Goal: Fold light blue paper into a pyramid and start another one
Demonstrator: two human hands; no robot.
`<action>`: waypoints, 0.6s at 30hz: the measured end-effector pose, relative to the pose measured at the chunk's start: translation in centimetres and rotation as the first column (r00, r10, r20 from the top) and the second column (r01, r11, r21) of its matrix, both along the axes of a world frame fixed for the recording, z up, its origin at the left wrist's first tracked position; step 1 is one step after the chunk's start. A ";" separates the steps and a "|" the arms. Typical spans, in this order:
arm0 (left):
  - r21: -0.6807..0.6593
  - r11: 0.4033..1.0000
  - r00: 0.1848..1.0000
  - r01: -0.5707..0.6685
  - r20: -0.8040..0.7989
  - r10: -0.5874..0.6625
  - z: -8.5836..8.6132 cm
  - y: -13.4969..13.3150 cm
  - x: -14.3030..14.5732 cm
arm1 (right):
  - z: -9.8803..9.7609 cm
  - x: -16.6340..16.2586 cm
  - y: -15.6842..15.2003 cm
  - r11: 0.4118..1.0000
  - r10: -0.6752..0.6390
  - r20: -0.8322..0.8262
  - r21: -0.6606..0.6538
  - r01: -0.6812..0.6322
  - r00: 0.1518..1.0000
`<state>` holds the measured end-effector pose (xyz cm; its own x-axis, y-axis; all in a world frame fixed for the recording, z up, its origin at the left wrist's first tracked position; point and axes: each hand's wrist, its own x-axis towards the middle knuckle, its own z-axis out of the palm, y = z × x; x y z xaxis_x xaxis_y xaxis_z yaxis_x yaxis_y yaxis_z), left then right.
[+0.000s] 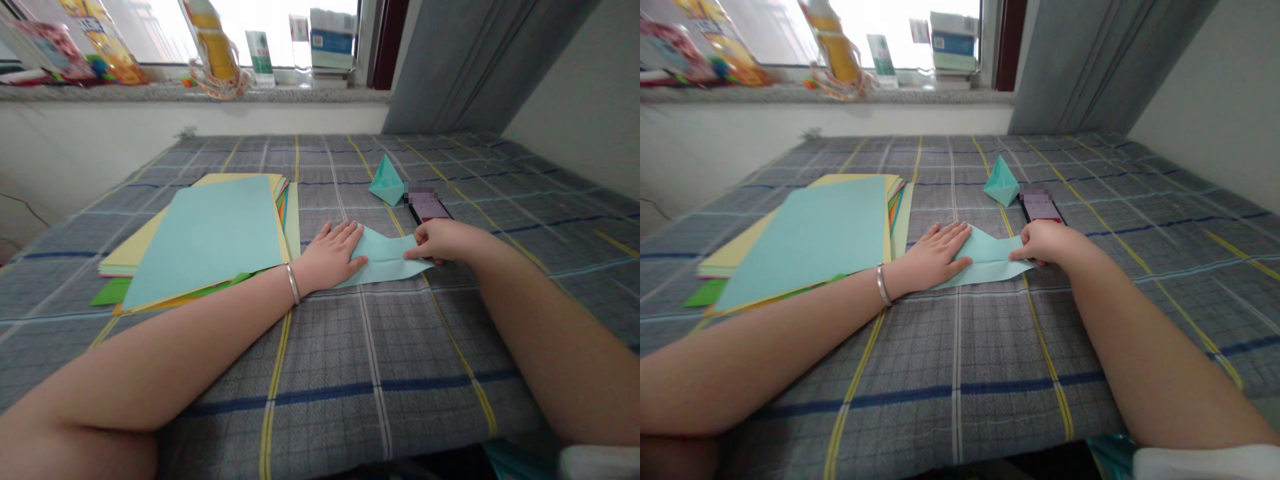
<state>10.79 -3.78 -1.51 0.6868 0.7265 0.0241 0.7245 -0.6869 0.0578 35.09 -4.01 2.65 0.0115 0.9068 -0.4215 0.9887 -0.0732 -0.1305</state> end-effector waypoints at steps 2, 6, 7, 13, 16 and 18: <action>0.004 1.000 1.000 -0.001 0.003 0.001 0.0 0.0 0.0 | 0.2 0.1 -0.2 1.000 0.006 -0.012 -0.006 -0.006 1.000; 0.001 1.000 1.000 -0.003 -0.002 0.003 0.0 0.0 -0.1 | 0.5 0.5 -0.3 0.999 -0.005 -0.076 -0.042 0.001 0.997; 0.001 1.000 1.000 -0.004 -0.003 0.004 0.0 0.0 0.0 | 0.5 0.5 -0.3 0.999 -0.016 -0.097 -0.050 0.011 0.995; 0.003 1.000 1.000 -0.004 -0.004 0.004 0.0 0.0 0.0 | 0.3 0.6 -0.5 0.996 -0.069 -0.140 -0.061 0.061 0.988; 0.001 1.000 1.000 -0.003 -0.001 0.003 0.0 0.0 0.0 | 0.3 1.0 -0.5 0.995 -0.076 -0.133 -0.071 0.067 0.988; 0.001 1.000 1.000 -0.002 0.002 0.002 -0.1 0.0 -0.1 | 0.6 1.4 -0.5 0.995 -0.079 -0.104 -0.064 0.072 0.992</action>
<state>10.73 -3.77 -1.56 0.6856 0.7275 0.0264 0.7254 -0.6858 0.0588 36.53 -4.52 3.27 0.0315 0.8780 -0.4776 0.9609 -0.1580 -0.2272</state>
